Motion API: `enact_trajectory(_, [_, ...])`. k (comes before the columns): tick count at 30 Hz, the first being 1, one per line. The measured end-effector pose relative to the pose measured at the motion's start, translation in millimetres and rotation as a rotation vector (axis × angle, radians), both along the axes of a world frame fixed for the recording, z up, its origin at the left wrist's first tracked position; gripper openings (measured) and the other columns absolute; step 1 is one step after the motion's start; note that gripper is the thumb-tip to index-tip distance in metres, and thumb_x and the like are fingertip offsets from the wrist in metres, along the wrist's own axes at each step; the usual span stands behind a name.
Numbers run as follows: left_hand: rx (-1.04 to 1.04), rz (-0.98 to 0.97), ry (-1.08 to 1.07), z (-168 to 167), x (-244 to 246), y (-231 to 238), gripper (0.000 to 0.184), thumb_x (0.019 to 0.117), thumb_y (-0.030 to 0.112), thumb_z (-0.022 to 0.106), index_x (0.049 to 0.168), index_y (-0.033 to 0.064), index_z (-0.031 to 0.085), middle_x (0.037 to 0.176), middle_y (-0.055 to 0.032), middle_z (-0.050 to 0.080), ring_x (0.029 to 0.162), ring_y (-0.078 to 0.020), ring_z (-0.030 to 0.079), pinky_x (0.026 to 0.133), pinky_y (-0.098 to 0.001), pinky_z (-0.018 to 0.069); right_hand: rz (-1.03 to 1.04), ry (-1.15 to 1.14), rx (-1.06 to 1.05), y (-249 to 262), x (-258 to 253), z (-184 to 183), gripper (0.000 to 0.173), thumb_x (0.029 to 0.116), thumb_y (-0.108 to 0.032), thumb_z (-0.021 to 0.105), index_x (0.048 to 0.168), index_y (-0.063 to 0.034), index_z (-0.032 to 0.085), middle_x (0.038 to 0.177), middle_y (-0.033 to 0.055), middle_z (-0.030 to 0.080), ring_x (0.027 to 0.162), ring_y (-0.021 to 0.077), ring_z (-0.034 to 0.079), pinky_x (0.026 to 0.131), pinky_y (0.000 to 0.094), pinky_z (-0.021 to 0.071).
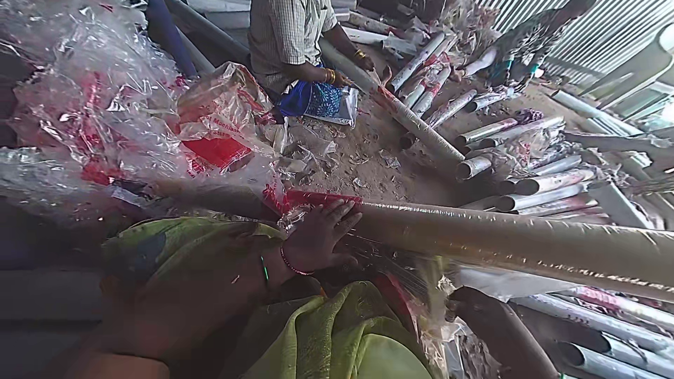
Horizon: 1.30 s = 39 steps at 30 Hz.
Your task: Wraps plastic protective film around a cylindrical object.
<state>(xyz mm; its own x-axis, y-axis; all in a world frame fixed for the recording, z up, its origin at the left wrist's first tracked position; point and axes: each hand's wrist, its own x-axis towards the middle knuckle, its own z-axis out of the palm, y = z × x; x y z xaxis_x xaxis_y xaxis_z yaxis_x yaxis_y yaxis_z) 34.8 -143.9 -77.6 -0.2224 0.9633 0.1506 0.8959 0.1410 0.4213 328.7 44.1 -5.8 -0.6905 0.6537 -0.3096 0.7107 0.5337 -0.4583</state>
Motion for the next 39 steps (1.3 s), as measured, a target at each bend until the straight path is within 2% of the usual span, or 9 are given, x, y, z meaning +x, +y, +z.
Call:
enact_trajectory(8, [0.185,0.100,-0.069,-4.9,8.6,-18.4,0.056,0.0900,0.045,0.072,0.129,0.0058,0.068,0.123,-0.0228,0.066,0.118,-0.0435,0.061,0.100,-0.0570,0.0480,0.173,0.181,0.083,8.5,-1.2,82.3,0.033,0.1003,-0.028,0.054,0.100,0.0018,0.067,0.085,-0.0014,0.072,0.067,-0.0029,0.057,0.064,0.0221,0.0486])
enact_trajectory(13, [0.361,0.120,0.010,-17.6,4.9,-10.7,0.033,0.0940,0.036,0.067,0.111,0.0096,0.078,0.103,-0.0175,0.072,0.097,-0.0379,0.068,0.085,-0.0511,0.0556,0.147,0.187,0.698,-6.8,-62.9,77.5,0.052,0.1024,-0.040,0.053,0.099,0.0100,0.067,0.084,0.0281,0.067,0.075,0.0444,0.067,0.065,0.0611,0.0499])
enact_trajectory(20, [0.350,0.107,-0.033,-14.5,6.0,-15.3,0.032,0.0923,0.033,0.070,0.111,0.0087,0.078,0.102,-0.0183,0.071,0.095,-0.0395,0.068,0.082,-0.0532,0.0548,0.495,0.215,0.913,3.6,-130.3,64.4,0.052,0.0975,-0.047,0.057,0.103,0.0016,0.074,0.100,0.0266,0.070,0.087,0.0493,0.069,0.065,0.0642,0.0516])
enact_trajectory(23, [0.265,0.104,-0.252,-1.9,4.3,-23.2,0.051,0.0906,0.043,0.071,0.124,0.0051,0.072,0.115,-0.0210,0.070,0.109,-0.0424,0.064,0.093,-0.0566,0.0498,0.579,0.029,0.837,7.9,-151.9,52.0,0.049,0.0898,-0.045,0.072,0.106,0.0018,0.074,0.099,0.0262,0.072,0.092,0.0522,0.069,0.067,0.0661,0.0525])
enact_trajectory(26, [0.311,0.194,-0.746,11.8,-3.7,-35.2,0.063,0.0957,0.044,0.064,0.136,-0.0045,0.060,0.128,-0.0211,0.067,0.122,-0.0296,0.061,0.107,-0.0434,0.0444,0.568,-0.106,0.806,6.4,-162.3,42.6,0.049,0.0886,-0.045,0.076,0.102,0.0019,0.074,0.089,0.0273,0.071,0.094,0.0537,0.067,0.066,0.0647,0.0513])
enact_trajectory(30, [0.690,0.610,-1.339,22.1,-22.3,-51.7,0.038,0.1103,0.023,0.039,0.136,-0.0008,0.053,0.117,-0.0089,0.067,0.104,-0.0120,0.066,0.093,-0.0308,0.0538,0.580,-0.040,0.847,6.5,-159.7,37.3,0.050,0.0881,-0.045,0.074,0.093,0.0041,0.073,0.082,0.0269,0.069,0.089,0.0536,0.068,0.060,0.0622,0.0505])
enact_trajectory(33, [0.737,0.645,-0.811,10.0,-46.0,-66.1,0.040,0.1011,0.025,0.056,0.130,-0.0015,0.058,0.121,-0.0090,0.066,0.109,-0.0102,0.063,0.095,-0.0280,0.0518,0.601,-0.011,0.879,6.6,-157.7,34.2,0.050,0.0887,-0.045,0.073,0.090,0.0053,0.072,0.080,0.0267,0.069,0.087,0.0532,0.069,0.057,0.0605,0.0503])
enact_trajectory(37, [0.487,0.523,-0.045,-12.8,-59.9,-57.9,0.063,0.0915,0.058,0.063,0.123,0.0038,0.071,0.118,-0.0168,0.070,0.110,-0.0334,0.066,0.095,-0.0534,0.0511,0.639,0.005,0.905,8.5,-156.8,29.9,0.053,0.0912,-0.046,0.070,0.085,0.0066,0.069,0.077,0.0268,0.068,0.085,0.0529,0.069,0.057,0.0593,0.0503])
enact_trajectory(39, [0.267,0.394,0.070,-25.3,-61.1,-51.8,0.074,0.0863,0.072,0.058,0.129,0.0124,0.070,0.133,-0.0173,0.065,0.129,-0.0403,0.056,0.108,-0.0657,0.0370,0.645,0.018,0.934,8.7,-155.3,26.8,0.054,0.0915,-0.046,0.069,0.083,0.0072,0.068,0.074,0.0267,0.066,0.082,0.0522,0.068,0.055,0.0574,0.0496])
